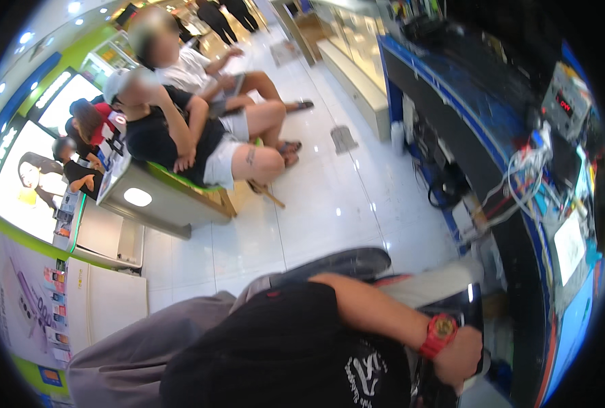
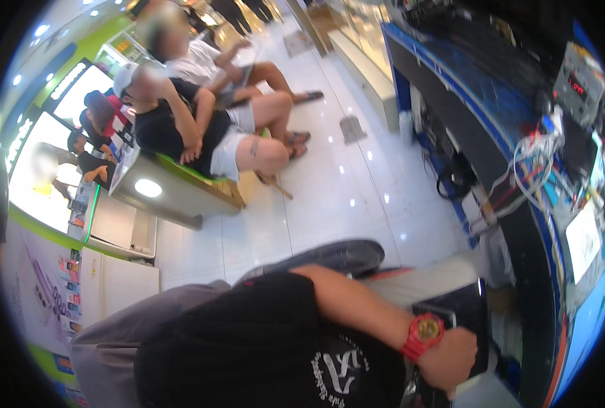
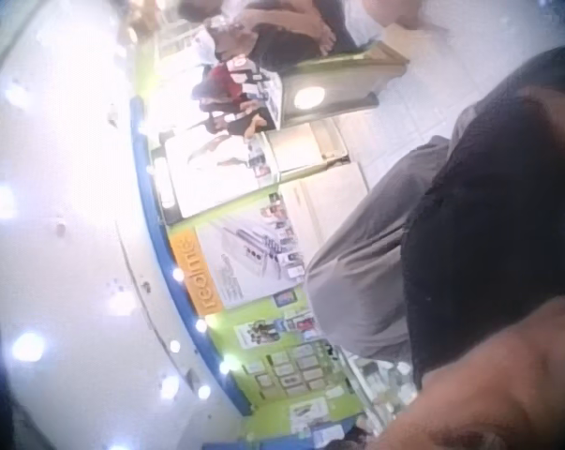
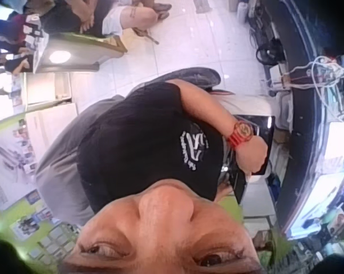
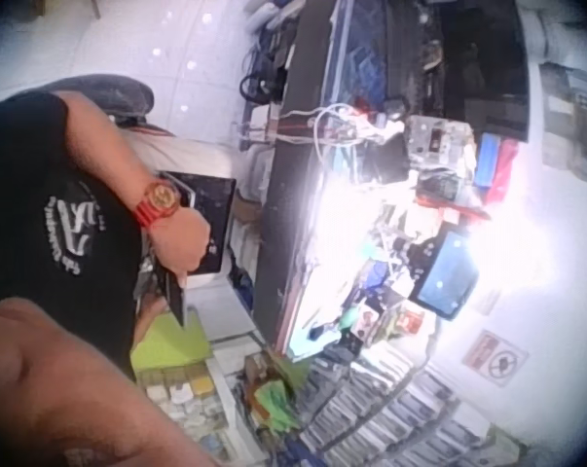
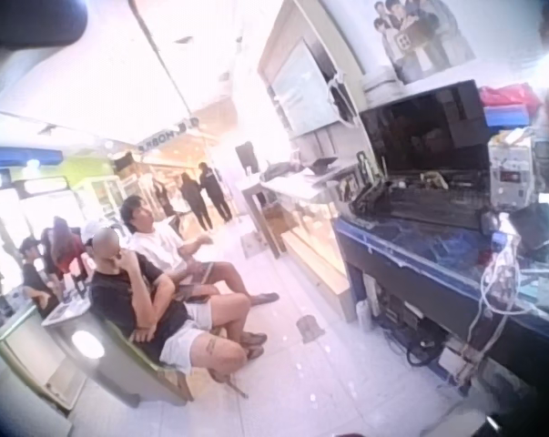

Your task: The person repairs an open laptop on their lap using a screwdriver to manipulate internal components and connects a power adapter.

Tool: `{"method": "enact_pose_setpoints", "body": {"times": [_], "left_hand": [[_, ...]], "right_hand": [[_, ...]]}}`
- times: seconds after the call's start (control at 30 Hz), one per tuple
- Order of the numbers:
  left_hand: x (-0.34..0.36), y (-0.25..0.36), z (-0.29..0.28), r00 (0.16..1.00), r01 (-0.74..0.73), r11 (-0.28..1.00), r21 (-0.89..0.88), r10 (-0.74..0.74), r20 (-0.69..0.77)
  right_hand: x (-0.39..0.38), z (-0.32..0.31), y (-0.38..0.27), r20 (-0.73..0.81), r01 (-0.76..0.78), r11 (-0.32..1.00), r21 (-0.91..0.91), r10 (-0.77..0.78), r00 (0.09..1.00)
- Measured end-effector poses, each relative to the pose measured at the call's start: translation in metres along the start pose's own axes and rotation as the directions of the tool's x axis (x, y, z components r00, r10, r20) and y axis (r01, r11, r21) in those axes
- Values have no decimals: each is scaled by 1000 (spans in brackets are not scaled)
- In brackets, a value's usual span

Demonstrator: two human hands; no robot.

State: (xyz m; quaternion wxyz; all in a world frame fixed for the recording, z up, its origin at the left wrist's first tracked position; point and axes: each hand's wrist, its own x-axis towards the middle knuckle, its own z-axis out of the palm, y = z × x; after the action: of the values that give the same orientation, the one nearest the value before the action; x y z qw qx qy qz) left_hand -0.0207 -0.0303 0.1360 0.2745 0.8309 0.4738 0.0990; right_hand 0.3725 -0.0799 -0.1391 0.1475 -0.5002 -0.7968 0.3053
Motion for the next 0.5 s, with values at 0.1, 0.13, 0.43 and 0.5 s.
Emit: {"method": "enact_pose_setpoints", "body": {"times": [0.1, 0.13, 0.43, 0.5], "left_hand": [[-4, 1, -2, 999, 50, 999, -16, -50, -9], [-4, 0, 0, 999, 30, 1000, -9, -30, -29], [7, -1, 13, 998, 54, 998, -11, -54, -14], [7, 2, 8, 998, 70, 997, -26, -70, 0]], "right_hand": [[-6, -6, 4, 32, -1, 1000, 8, 0, 999], [-6, -12, 4, 18, -5, 1000, -1, 5, 1000], [-1, -12, 14, -14, 4, 1000, -10, -4, 1000], [-4, -14, 18, -23, 6, 1000, -11, -6, 1000]]}}
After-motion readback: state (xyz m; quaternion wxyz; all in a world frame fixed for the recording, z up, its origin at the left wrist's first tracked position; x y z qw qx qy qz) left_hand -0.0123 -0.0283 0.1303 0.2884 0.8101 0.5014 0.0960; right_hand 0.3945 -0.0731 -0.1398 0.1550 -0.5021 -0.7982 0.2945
